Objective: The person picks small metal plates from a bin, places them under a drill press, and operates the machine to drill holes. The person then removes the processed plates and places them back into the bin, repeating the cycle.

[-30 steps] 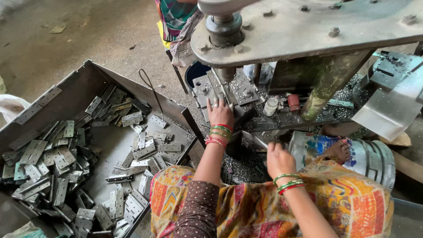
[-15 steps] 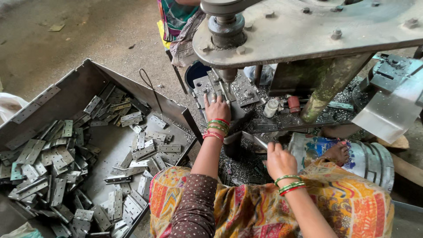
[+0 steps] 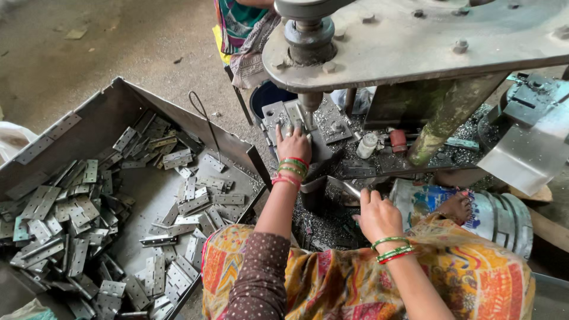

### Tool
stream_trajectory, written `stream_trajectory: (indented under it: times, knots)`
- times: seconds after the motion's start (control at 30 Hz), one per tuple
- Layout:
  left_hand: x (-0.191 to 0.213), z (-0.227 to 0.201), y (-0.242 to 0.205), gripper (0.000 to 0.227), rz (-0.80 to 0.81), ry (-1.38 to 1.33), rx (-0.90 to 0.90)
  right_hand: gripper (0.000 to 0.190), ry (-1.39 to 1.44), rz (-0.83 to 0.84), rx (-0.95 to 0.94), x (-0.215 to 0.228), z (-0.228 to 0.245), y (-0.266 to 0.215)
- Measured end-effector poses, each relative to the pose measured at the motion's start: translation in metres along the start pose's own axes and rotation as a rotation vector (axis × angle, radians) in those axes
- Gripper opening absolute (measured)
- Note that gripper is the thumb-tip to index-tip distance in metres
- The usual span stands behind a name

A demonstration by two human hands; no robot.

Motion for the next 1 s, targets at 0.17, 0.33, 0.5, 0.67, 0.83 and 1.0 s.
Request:
stream_trajectory:
  times: [0.17, 0.33, 0.5, 0.67, 0.83, 1.0]
  knots:
    - [0.015, 0.004, 0.005, 0.036, 0.004, 0.038, -0.007, 0.109, 0.084, 0.403, -0.071, -0.037, -0.003, 0.021]
    - [0.024, 0.004, -0.002, 0.037, -0.004, 0.021, 0.002, 0.105, 0.116, 0.275, 0.035, -0.028, -0.008, 0.008]
    - [0.025, -0.009, -0.037, 0.040, 0.150, 0.140, -0.065, 0.071, 0.055, -0.233, 0.117, 0.027, 0.006, -0.017]
    - [0.003, -0.043, -0.115, 0.036, -0.184, 0.164, -0.126, 0.059, 0.030, -0.403, 0.159, 0.048, 0.013, -0.020]
    - [0.000, -0.044, -0.140, 0.013, -0.538, -0.020, -0.389, 0.048, -0.021, -0.428, 0.159, 0.034, 0.009, -0.020]
    - [0.032, -0.024, -0.104, 0.012, -0.476, -0.630, -0.215, 0.049, 0.137, -0.355, 0.177, 0.033, 0.008, -0.013]
Point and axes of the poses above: each hand's wrist, its own y-axis towards the middle knuckle, its own x-axis out of the back of the hand, z = x × y, the point moved 2 cm from there along y, towards the middle knuckle, and after that the axes turned 14 degrees about z, right-handed, at the moved point
